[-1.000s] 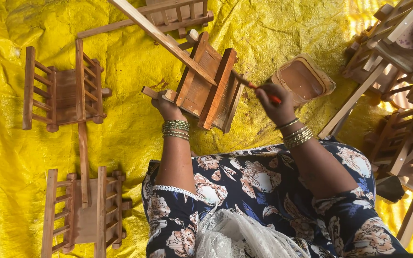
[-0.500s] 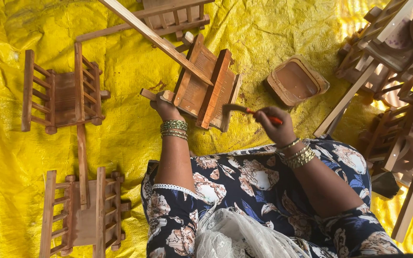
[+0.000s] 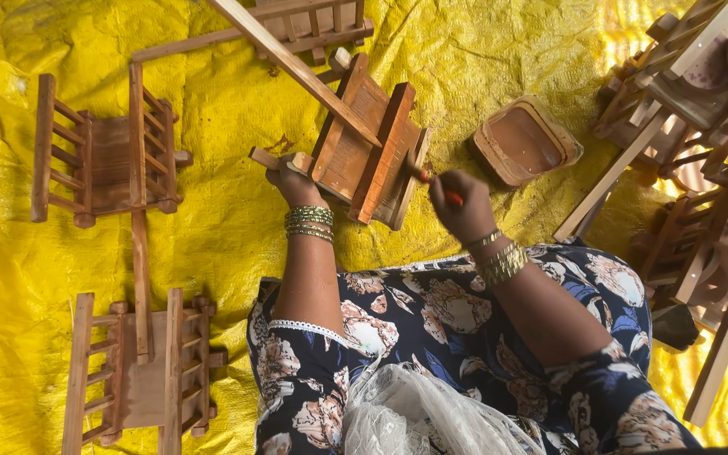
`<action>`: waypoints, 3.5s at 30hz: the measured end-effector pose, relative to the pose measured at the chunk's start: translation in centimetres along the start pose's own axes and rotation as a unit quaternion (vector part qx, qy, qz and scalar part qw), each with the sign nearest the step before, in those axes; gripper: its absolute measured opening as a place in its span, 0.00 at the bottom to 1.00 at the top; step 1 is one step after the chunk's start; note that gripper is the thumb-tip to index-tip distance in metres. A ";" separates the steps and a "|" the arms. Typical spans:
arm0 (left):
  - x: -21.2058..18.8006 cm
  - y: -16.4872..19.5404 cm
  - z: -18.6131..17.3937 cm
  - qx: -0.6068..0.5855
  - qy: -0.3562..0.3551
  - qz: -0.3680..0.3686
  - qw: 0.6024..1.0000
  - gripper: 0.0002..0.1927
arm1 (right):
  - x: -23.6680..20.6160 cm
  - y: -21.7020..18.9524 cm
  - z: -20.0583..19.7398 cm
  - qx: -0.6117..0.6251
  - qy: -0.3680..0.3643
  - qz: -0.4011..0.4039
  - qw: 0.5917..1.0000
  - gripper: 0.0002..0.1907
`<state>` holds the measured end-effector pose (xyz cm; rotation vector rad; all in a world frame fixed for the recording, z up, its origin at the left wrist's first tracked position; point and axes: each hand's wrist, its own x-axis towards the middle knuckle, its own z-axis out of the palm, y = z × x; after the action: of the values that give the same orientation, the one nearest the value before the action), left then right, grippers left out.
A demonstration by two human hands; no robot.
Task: The person sits on a tarp-covered floor and paints small wooden chairs with a brush, dipping the brush into a container of stain or paint between strokes. They hold each chair steady with one hand, brush its surfaces, and rotate the chair to reach different sides.
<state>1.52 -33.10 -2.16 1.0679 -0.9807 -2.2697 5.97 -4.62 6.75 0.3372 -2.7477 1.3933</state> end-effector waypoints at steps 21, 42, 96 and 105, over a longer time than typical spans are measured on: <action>-0.1 1.0 0.5 0.009 0.028 -0.030 0.999 0.36 | -6.7 -1.4 1.5 -0.016 -0.083 0.077 0.993 0.09; -0.8 1.2 1.4 -0.007 0.039 -0.012 0.999 0.31 | -5.9 -5.0 -1.1 -0.050 0.033 -0.052 0.997 0.09; -1.5 1.5 1.8 -0.035 0.061 -0.026 0.997 0.37 | -8.1 -4.9 -1.6 0.024 -0.034 -0.200 0.979 0.15; -2.8 2.7 2.2 -0.033 0.101 -0.075 0.992 0.36 | -11.2 -7.6 -3.3 -0.005 -0.058 -0.252 0.966 0.17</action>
<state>1.71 -32.12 2.25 1.3519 -0.7611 -2.2383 18.36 -4.40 13.22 1.0588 -2.4847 1.2477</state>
